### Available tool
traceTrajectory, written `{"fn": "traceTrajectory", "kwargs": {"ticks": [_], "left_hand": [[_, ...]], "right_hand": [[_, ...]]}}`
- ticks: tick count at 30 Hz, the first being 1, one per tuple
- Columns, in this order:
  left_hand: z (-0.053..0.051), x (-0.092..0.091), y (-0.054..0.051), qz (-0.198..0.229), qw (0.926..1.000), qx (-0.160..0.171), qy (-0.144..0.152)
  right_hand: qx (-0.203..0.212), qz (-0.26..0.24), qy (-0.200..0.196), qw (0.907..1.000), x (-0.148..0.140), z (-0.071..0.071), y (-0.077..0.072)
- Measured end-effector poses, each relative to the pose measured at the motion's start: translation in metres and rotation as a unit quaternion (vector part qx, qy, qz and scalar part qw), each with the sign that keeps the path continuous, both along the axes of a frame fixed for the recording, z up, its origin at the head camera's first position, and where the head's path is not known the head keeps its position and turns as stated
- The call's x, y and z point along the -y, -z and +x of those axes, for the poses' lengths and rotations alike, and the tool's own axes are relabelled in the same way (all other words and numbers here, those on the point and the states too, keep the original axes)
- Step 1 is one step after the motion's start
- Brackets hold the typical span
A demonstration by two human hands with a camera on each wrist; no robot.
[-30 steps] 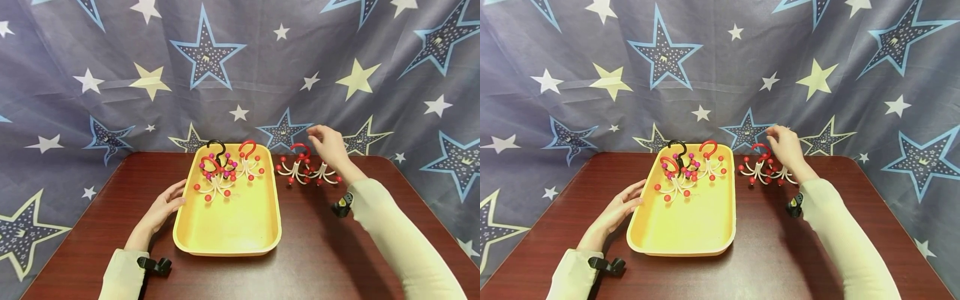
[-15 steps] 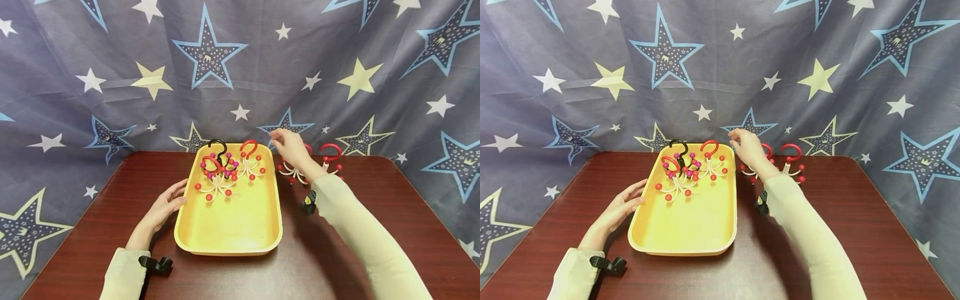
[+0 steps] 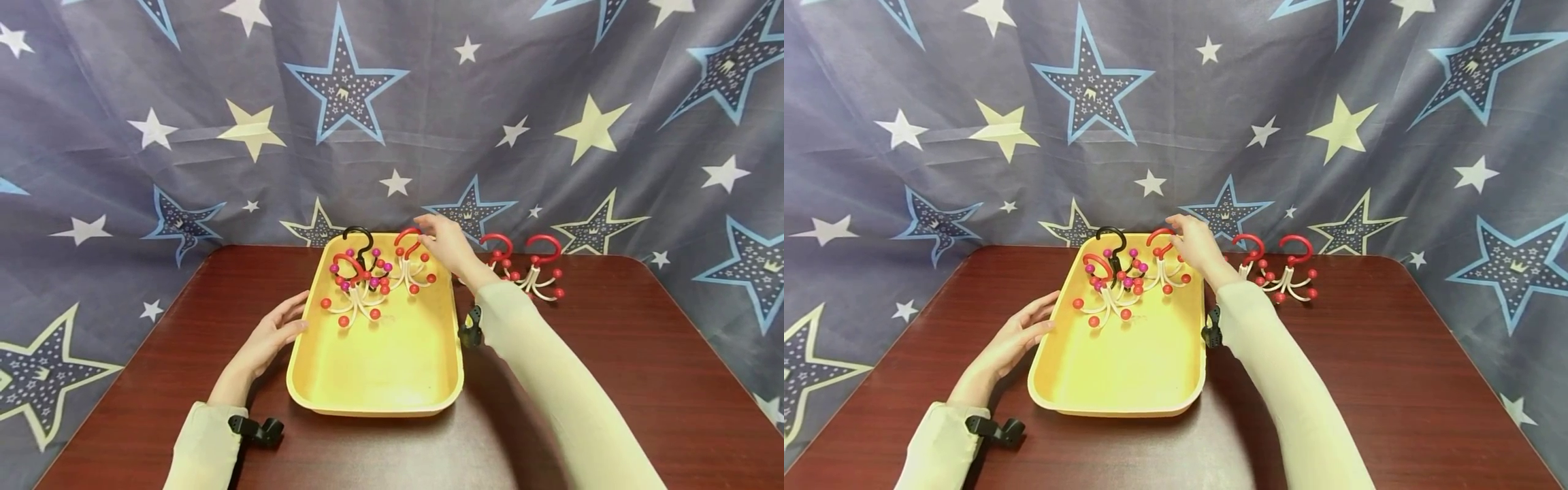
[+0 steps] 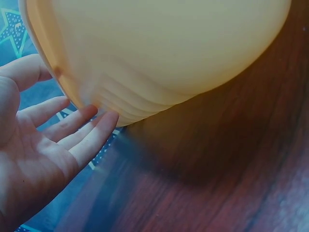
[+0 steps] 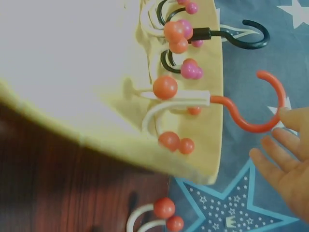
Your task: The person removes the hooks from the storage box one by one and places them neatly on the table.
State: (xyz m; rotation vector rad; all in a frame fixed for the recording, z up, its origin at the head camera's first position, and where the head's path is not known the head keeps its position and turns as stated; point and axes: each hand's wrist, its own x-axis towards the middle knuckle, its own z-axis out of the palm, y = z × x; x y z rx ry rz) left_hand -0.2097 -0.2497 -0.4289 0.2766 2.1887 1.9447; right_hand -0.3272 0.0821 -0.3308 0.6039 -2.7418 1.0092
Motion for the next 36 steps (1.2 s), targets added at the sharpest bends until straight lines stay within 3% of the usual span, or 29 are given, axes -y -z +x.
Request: {"fn": "traceTrajectory", "kwargs": {"ticks": [17,24,36], "left_hand": [[-0.001,0.001,0.001,0.007,1.0000,0.003,-0.003],[-0.002,0.001,0.002,0.014,0.9999,-0.005,0.003],[-0.001,0.001,0.000,0.004,1.0000,0.001,-0.003]], "right_hand": [[-0.047,0.029,0.029,0.9981,0.010,-0.005,0.009],[-0.040,-0.006,0.034,0.9986,0.006,0.000,-0.001],[-0.062,-0.033,0.029,0.9971,-0.017,0.015,-0.023]]}}
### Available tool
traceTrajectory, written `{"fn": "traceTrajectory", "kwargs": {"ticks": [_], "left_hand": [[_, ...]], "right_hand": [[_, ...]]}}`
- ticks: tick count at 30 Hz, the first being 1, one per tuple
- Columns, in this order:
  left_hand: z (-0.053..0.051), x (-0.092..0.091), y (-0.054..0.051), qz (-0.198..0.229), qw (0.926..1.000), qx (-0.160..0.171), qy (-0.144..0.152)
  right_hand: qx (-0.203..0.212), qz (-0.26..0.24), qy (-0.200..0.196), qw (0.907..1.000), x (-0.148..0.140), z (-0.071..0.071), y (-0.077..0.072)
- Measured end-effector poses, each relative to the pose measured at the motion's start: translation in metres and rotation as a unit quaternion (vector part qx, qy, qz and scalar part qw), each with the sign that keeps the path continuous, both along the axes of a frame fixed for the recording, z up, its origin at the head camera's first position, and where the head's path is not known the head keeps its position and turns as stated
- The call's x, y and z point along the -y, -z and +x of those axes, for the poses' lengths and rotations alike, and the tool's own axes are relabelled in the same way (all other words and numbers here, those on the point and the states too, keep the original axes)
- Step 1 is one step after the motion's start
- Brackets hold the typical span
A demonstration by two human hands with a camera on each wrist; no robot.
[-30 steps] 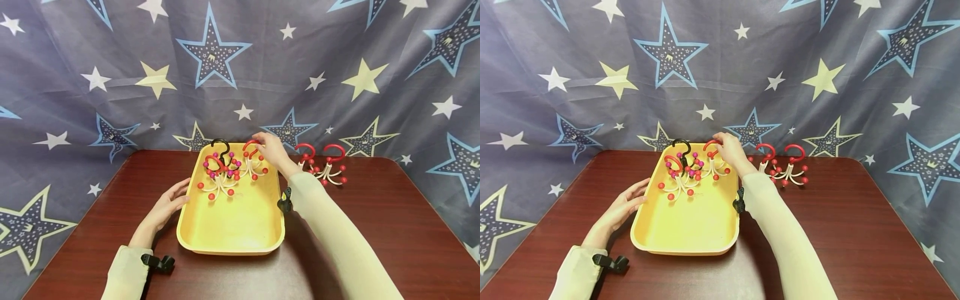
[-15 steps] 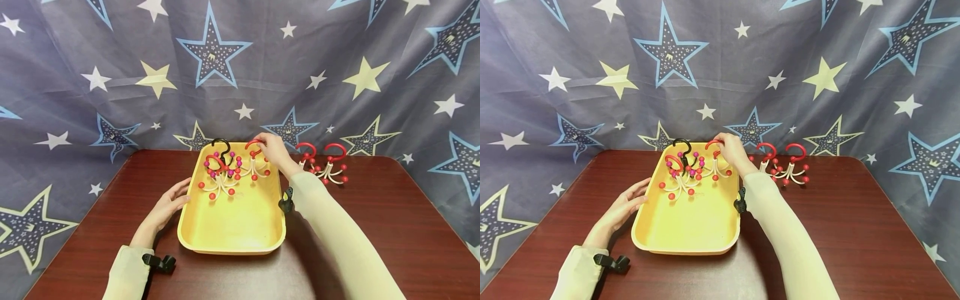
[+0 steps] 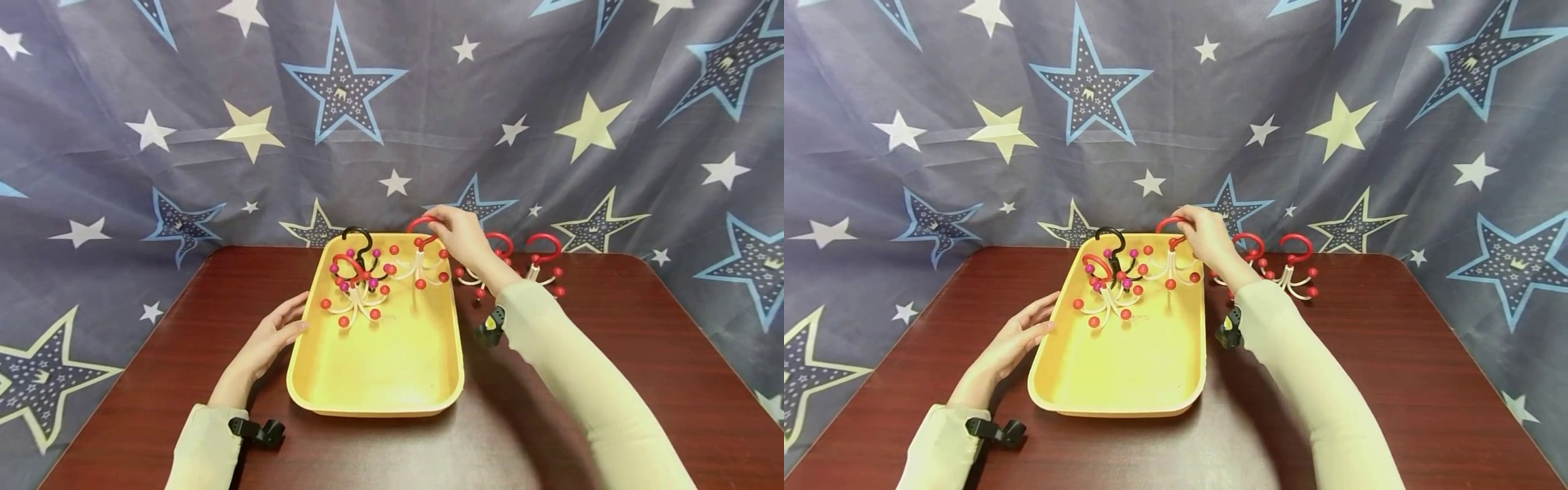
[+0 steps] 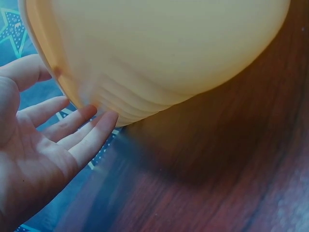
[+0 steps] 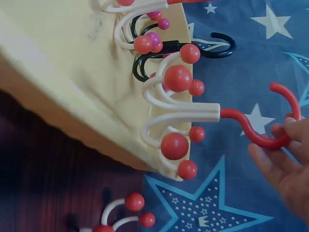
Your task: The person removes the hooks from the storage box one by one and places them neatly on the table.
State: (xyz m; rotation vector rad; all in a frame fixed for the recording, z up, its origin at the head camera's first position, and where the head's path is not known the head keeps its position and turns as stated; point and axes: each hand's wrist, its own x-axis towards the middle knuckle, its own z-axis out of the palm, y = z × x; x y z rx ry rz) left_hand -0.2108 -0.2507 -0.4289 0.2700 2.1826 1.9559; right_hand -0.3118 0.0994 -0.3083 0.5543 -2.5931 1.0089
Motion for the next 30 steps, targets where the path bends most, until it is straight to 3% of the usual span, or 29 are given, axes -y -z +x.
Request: {"fn": "traceTrajectory", "kwargs": {"ticks": [8,17,23,30], "left_hand": [[0.000,0.000,-0.001,0.005,1.0000,-0.007,0.003],[-0.002,0.000,0.002,0.005,1.0000,-0.005,0.004],[-0.001,0.000,0.002,0.001,1.0000,-0.003,0.002],[0.000,0.000,0.002,-0.002,1.0000,0.000,0.001]], "right_hand": [[-0.018,-0.032,-0.009,0.9993,-0.022,0.019,-0.017],[-0.030,-0.020,0.007,0.9993,-0.056,0.040,-0.029],[-0.049,-0.002,0.028,0.9984,-0.077,0.054,-0.028],[-0.039,-0.001,0.028,0.9989,-0.096,0.063,-0.014]]}}
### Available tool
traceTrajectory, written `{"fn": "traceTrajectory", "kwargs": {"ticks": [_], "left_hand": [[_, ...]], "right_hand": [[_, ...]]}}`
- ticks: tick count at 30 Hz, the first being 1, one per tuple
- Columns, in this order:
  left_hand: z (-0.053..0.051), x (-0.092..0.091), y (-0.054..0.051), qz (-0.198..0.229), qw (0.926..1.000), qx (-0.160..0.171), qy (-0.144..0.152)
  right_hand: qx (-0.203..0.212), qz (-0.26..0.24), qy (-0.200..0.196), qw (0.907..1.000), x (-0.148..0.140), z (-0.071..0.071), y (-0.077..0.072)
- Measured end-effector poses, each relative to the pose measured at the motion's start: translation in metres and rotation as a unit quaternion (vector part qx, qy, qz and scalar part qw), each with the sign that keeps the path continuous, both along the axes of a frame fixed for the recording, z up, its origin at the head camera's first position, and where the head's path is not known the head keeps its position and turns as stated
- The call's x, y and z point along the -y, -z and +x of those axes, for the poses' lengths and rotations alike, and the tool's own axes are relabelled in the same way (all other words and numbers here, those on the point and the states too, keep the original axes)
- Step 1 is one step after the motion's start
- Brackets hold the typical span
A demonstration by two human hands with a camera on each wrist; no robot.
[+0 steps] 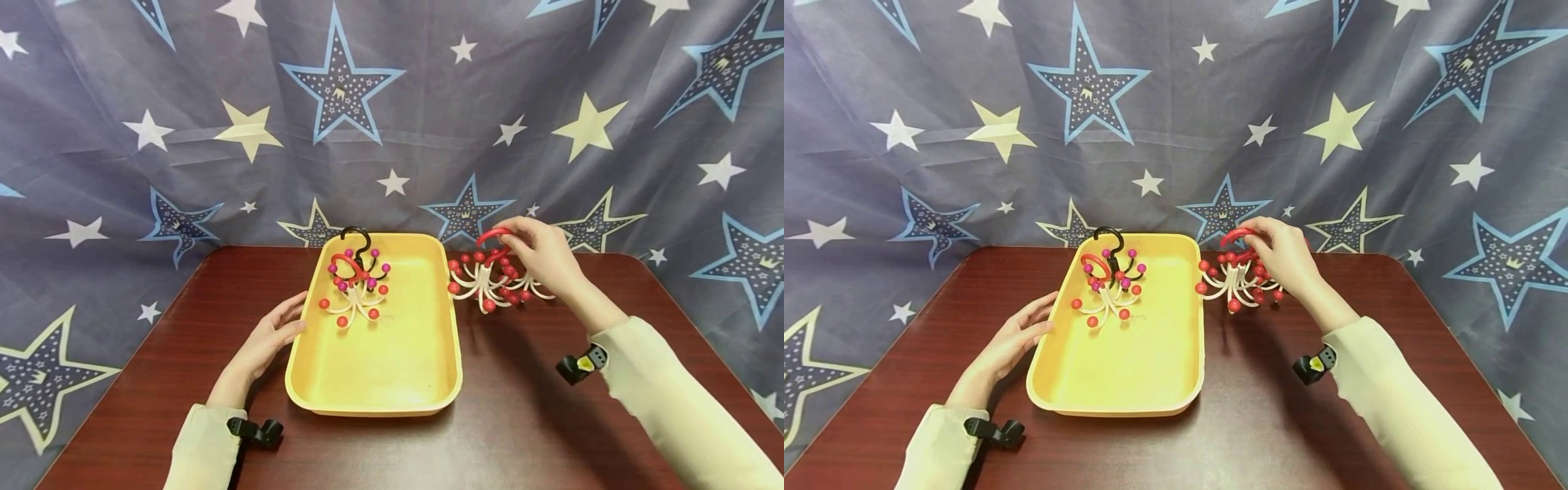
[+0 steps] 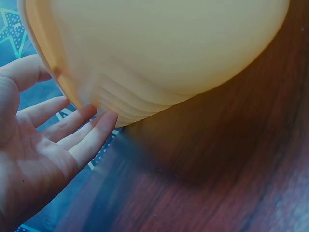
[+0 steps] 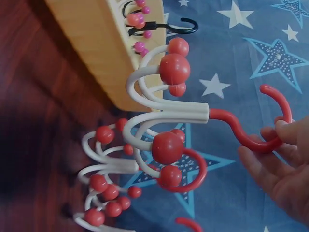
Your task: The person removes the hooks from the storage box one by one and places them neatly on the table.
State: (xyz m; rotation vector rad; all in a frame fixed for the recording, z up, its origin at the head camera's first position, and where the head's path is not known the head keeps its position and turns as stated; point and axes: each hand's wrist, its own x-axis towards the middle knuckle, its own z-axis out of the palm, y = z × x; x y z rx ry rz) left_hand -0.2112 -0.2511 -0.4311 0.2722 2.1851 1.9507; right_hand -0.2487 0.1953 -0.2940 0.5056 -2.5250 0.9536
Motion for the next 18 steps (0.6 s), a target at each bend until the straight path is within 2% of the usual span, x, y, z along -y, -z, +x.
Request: {"fn": "traceTrajectory", "kwargs": {"ticks": [7,12,18], "left_hand": [[0.001,0.001,-0.001,-0.002,1.0000,0.001,-0.004],[0.001,0.000,-0.001,0.000,1.0000,-0.001,-0.001],[0.001,-0.001,-0.001,0.001,1.0000,-0.002,0.001]], "right_hand": [[-0.031,0.038,0.010,0.9987,-0.009,0.003,0.015],[-0.033,0.053,-0.004,0.9980,-0.013,0.004,0.026],[-0.015,0.057,-0.006,0.9982,-0.017,0.005,0.040]]}}
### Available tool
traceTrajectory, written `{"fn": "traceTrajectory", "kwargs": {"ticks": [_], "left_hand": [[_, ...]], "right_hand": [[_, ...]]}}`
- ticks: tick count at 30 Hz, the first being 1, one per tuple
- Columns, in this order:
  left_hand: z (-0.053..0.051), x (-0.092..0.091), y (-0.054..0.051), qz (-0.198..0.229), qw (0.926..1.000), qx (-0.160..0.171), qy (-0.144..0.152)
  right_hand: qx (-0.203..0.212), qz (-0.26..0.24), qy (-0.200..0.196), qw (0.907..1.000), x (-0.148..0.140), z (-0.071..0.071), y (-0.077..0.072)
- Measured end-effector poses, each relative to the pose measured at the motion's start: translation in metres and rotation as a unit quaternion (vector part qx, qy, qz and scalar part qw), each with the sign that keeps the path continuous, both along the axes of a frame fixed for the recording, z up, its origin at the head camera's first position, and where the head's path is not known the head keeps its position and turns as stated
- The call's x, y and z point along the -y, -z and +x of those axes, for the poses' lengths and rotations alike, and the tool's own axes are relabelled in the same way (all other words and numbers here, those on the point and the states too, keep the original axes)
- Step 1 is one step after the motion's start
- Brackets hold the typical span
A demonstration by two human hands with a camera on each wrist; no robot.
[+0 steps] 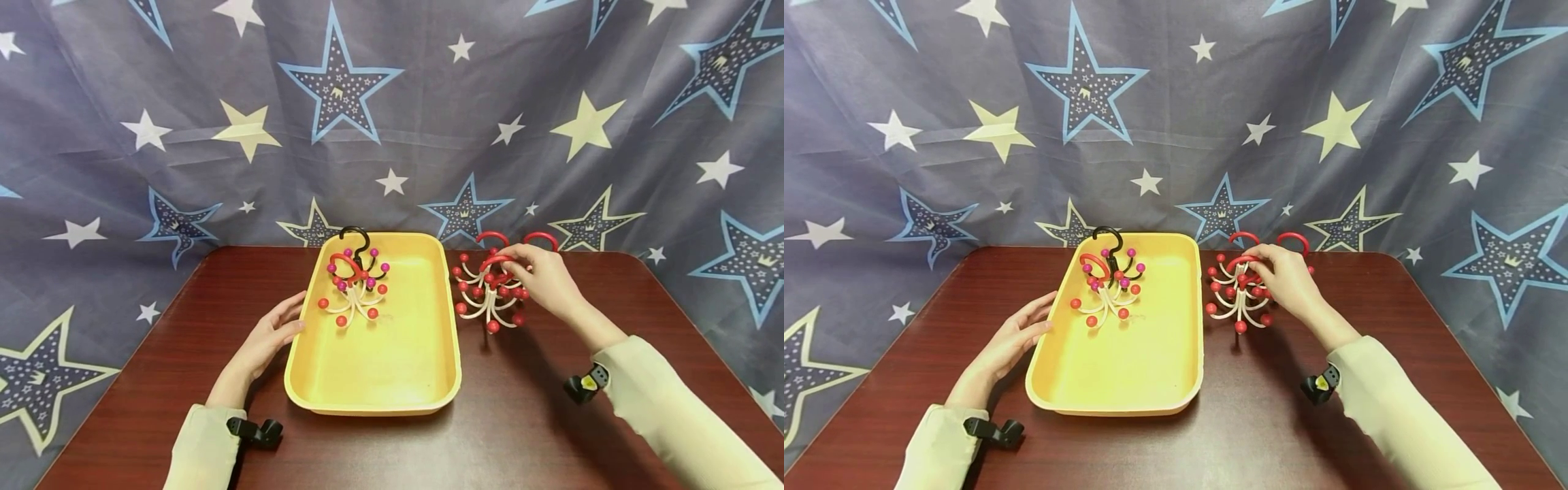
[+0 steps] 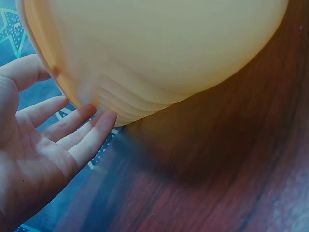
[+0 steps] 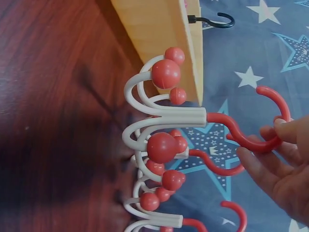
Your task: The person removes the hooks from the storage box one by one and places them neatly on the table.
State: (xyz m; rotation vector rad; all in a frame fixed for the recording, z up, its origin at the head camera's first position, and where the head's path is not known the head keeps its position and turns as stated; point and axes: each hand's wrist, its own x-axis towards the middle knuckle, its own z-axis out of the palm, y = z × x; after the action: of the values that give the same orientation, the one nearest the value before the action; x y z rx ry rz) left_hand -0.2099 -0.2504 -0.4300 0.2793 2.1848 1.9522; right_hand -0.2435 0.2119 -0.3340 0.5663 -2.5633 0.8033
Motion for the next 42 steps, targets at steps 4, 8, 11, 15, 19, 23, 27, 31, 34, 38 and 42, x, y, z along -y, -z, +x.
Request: {"fn": "traceTrajectory", "kwargs": {"ticks": [4,8,11,15,19,23,27,31,34,38,42], "left_hand": [[0.001,0.000,-0.001,-0.001,1.0000,0.002,-0.003],[0.001,0.000,-0.001,-0.001,1.0000,0.002,-0.003],[0.001,-0.001,-0.001,-0.002,1.0000,0.002,-0.004],[0.001,-0.001,-0.002,-0.005,1.0000,0.004,-0.004],[0.001,-0.001,-0.001,-0.005,1.0000,0.003,-0.004],[0.000,0.000,-0.001,-0.006,1.0000,0.004,-0.004],[0.001,0.000,-0.002,-0.005,1.0000,0.005,-0.003],[0.000,0.000,-0.001,-0.003,1.0000,0.005,-0.003],[0.000,0.000,0.000,-0.002,1.0000,0.002,-0.002],[0.000,0.001,0.000,0.001,1.0000,0.004,-0.003],[-0.001,0.001,0.001,0.002,1.0000,0.004,-0.001]], "right_hand": [[0.028,-0.009,0.002,0.9996,0.000,0.000,0.007],[0.032,-0.012,0.005,0.9994,0.000,-0.001,0.012],[0.029,-0.007,0.010,0.9995,0.000,-0.001,0.015],[0.032,-0.001,0.013,0.9994,-0.001,-0.001,0.018],[0.035,-0.005,0.012,0.9993,-0.002,-0.001,0.019],[0.048,-0.004,0.006,0.9988,-0.001,0.000,0.019],[0.053,-0.003,0.000,0.9986,0.002,0.001,0.015],[0.039,-0.018,-0.009,0.9990,0.011,0.001,0.007],[0.030,-0.035,-0.021,0.9987,0.023,-0.001,-0.002],[0.030,-0.044,-0.036,0.9979,0.043,-0.005,-0.011],[0.040,-0.051,-0.055,0.9964,0.064,-0.008,-0.016]]}}
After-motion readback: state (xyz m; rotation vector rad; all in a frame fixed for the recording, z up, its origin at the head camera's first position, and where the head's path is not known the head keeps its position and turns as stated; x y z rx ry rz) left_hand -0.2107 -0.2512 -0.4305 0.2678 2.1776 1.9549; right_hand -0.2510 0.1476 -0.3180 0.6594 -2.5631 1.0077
